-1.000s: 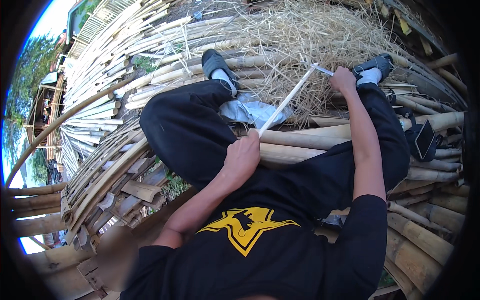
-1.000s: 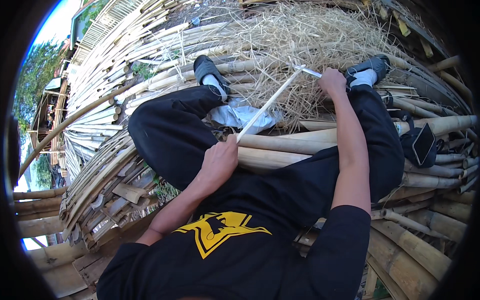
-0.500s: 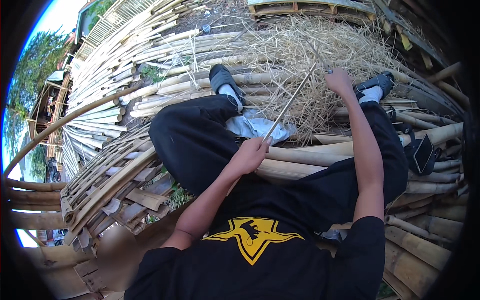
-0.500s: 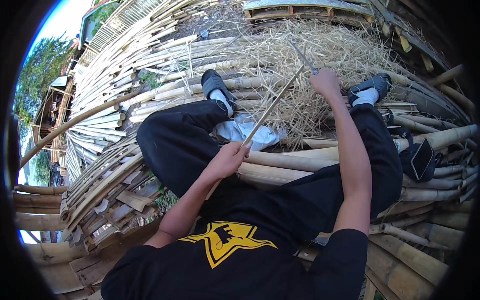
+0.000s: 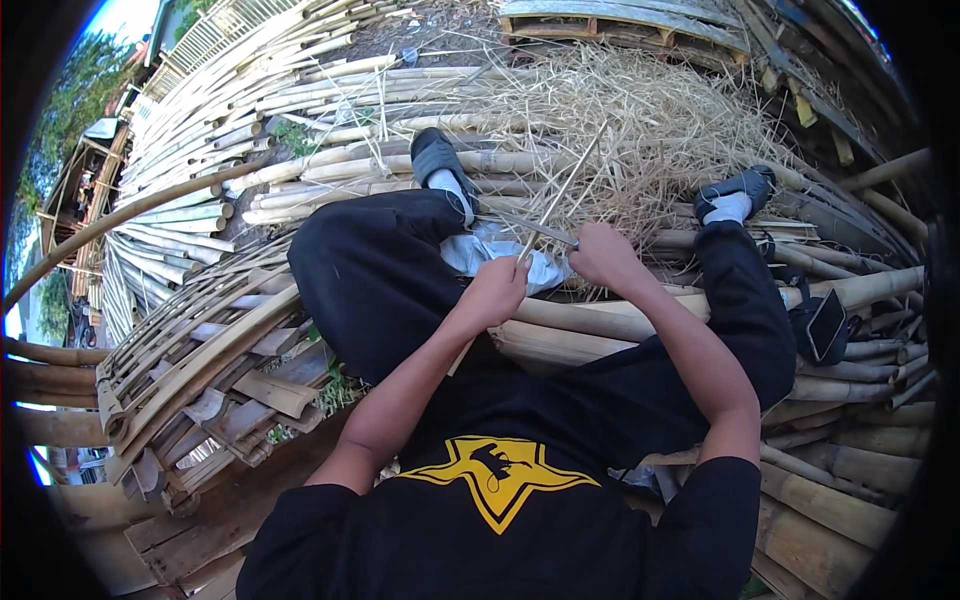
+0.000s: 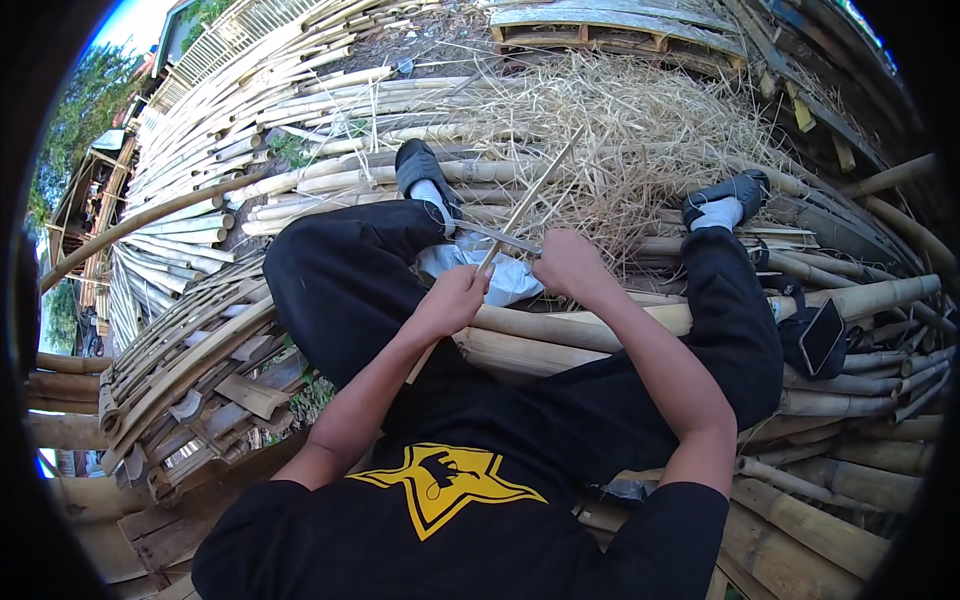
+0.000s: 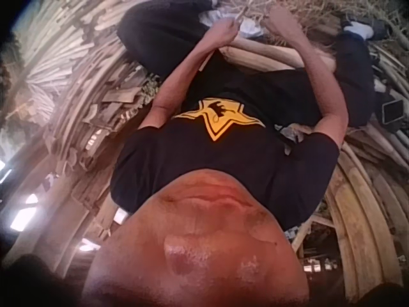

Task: The person whittles a bamboo stick using a knife, scraping along its length while turning the stick by hand.

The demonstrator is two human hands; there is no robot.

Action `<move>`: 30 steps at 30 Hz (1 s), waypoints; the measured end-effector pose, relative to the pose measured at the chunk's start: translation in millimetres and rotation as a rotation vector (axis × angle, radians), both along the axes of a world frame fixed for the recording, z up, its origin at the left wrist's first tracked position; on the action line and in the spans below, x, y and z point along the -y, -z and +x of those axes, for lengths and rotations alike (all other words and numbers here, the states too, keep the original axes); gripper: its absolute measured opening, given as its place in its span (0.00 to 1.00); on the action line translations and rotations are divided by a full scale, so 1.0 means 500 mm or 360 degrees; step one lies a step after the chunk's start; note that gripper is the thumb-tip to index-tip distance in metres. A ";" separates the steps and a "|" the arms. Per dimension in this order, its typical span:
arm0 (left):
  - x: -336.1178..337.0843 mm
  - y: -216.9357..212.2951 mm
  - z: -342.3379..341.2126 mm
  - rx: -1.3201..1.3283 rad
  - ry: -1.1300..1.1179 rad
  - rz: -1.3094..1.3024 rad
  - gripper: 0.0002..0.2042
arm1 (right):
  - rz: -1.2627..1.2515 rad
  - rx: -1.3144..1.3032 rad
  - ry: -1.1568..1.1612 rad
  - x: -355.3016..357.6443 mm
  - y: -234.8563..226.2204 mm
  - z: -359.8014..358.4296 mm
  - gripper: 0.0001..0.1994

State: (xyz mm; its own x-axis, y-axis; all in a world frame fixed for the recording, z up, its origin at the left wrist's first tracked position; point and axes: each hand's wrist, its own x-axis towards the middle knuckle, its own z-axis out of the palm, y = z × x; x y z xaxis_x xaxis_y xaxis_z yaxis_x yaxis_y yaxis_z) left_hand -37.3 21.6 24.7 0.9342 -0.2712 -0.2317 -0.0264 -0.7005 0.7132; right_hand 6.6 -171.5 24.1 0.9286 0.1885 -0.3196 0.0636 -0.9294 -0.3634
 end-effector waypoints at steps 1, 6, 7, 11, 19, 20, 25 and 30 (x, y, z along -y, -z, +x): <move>0.004 -0.003 0.001 0.0020 0.0000 0.0112 0.19 | 0.0017 -0.0014 0.0013 -0.001 0.004 -0.003 0.15; 0.012 0.011 -0.006 0.0129 0.0072 0.0153 0.17 | 0.0074 0.0038 0.0048 0.015 0.044 -0.002 0.14; 0.016 0.010 -0.008 0.0133 0.0138 0.0175 0.17 | 0.0031 0.0090 -0.0032 0.028 0.058 0.008 0.13; -0.008 0.002 -0.060 0.0027 0.0002 0.0307 0.16 | -0.0109 -0.0081 0.0370 0.114 0.131 0.099 0.14; -0.074 -0.055 -0.097 -0.0027 -0.0098 0.0090 0.16 | -0.0158 0.0096 0.0980 0.370 0.185 0.148 0.20; -0.074 -0.054 -0.087 -0.0025 -0.0093 0.0097 0.16 | -0.0073 0.0072 0.0861 0.333 0.182 0.163 0.21; -0.068 -0.050 -0.028 -0.0393 -0.0136 -0.0146 0.19 | 0.0685 -0.0322 0.0917 0.141 0.071 0.174 0.18; -0.058 -0.044 -0.005 -0.0362 -0.0214 -0.0115 0.19 | 0.0267 -0.0030 0.0047 0.035 0.019 0.111 0.17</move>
